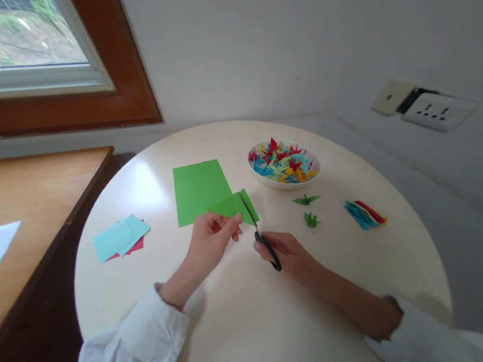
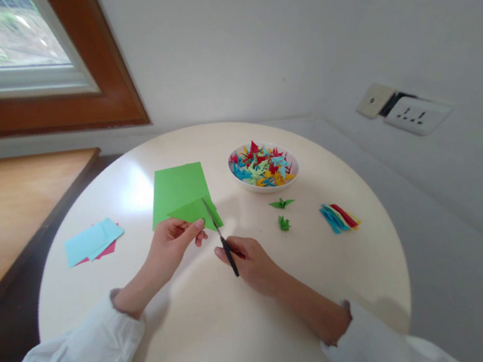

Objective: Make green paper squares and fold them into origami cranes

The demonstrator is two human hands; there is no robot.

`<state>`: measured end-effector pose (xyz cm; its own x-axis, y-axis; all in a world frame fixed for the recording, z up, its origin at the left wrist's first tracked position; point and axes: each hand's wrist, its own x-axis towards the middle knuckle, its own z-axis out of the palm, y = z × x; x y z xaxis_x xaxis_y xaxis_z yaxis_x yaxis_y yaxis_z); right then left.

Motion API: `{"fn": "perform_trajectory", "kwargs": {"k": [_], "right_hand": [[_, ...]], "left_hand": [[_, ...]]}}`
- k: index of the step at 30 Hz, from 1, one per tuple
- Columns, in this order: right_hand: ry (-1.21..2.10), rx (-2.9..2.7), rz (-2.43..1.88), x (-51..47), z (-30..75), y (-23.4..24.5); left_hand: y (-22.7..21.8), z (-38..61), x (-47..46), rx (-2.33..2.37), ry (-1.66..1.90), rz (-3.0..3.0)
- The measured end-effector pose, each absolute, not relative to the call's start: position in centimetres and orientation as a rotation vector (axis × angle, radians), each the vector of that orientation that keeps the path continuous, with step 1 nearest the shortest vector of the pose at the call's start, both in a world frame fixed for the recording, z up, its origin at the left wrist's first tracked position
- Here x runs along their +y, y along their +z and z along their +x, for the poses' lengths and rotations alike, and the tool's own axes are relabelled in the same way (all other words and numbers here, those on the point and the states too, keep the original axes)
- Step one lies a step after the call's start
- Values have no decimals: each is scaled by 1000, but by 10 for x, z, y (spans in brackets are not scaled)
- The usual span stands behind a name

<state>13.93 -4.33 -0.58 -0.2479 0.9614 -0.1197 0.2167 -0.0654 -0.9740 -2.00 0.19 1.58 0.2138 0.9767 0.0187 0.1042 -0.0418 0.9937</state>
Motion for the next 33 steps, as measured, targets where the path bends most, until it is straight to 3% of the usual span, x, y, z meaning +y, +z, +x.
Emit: {"fn": "perform_trajectory", "kwargs": {"k": [33], "right_hand": [[1395, -1457, -1274, -43, 138, -9]], "left_hand": [[15, -19, 1, 1110, 986, 1381]]}}
